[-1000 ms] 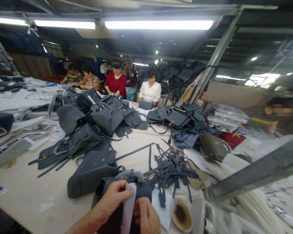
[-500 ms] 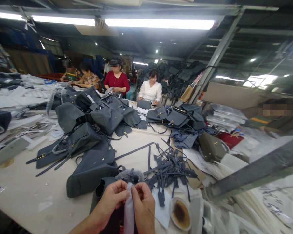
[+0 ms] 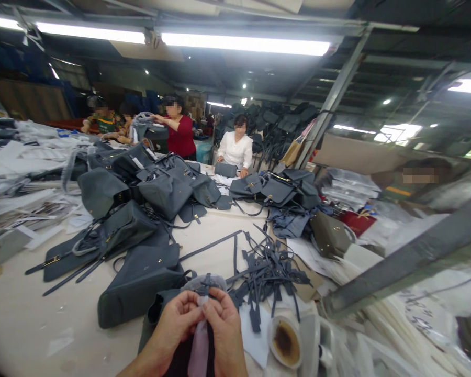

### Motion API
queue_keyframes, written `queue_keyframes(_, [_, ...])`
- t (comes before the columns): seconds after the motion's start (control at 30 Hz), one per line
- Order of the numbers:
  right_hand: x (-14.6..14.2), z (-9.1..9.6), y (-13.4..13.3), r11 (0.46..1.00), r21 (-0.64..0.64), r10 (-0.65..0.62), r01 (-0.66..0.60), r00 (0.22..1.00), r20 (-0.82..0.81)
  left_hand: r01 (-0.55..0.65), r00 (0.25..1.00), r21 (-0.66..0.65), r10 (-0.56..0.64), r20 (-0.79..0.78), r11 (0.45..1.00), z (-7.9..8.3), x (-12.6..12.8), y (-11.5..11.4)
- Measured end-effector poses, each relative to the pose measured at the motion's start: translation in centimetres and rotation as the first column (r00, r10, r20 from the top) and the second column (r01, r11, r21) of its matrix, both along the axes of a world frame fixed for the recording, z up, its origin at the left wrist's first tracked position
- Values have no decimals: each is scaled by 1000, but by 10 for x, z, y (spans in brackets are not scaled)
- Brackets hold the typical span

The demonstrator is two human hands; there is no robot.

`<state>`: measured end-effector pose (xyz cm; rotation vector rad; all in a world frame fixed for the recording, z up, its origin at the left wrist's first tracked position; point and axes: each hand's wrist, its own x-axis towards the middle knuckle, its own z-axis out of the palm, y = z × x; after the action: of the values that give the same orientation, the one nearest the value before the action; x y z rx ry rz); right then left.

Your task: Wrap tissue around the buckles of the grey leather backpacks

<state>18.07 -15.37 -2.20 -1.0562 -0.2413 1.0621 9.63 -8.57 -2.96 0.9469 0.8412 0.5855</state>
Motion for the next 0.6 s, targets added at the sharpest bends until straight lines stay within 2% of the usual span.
queue_keyframes(0.13, [-6, -2, 7, 990, 85, -112, 110, 994, 15, 32, 999, 23, -32, -5, 999, 8, -3, -4])
queue_keyframes(0.27, [-9, -3, 15, 982, 141, -139, 124, 985, 102, 69, 996, 11, -70, 58, 998, -3, -7, -1])
queue_keyframes(0.33, [4, -5, 10, 991, 59, -132, 120, 941, 310, 92, 995, -66, -89, 49, 994, -12, -7, 3])
queue_keyframes(0.4, [32, -8, -11, 966, -139, -84, 216, 776, 625, 80, 997, -151, -81, 5, 985, -19, -7, 5])
queue_keyframes(0.43, [50, -11, -29, 913, -250, -11, 324, 631, 775, 61, 998, -183, -66, -20, 981, -20, -7, 6])
queue_keyframes(0.47, [72, -15, -51, 846, -311, 20, 433, 558, 830, 41, 998, -204, -51, -45, 978, -20, -6, 6])
queue_keyframes(0.53, [117, -27, -102, 717, -390, 41, 577, 525, 850, 23, 997, -227, -40, -72, 974, -17, -5, 7])
queue_keyframes(0.6, [157, -42, -150, 578, -489, 100, 653, 538, 837, 16, 997, -232, -34, -74, 973, -14, -3, 8])
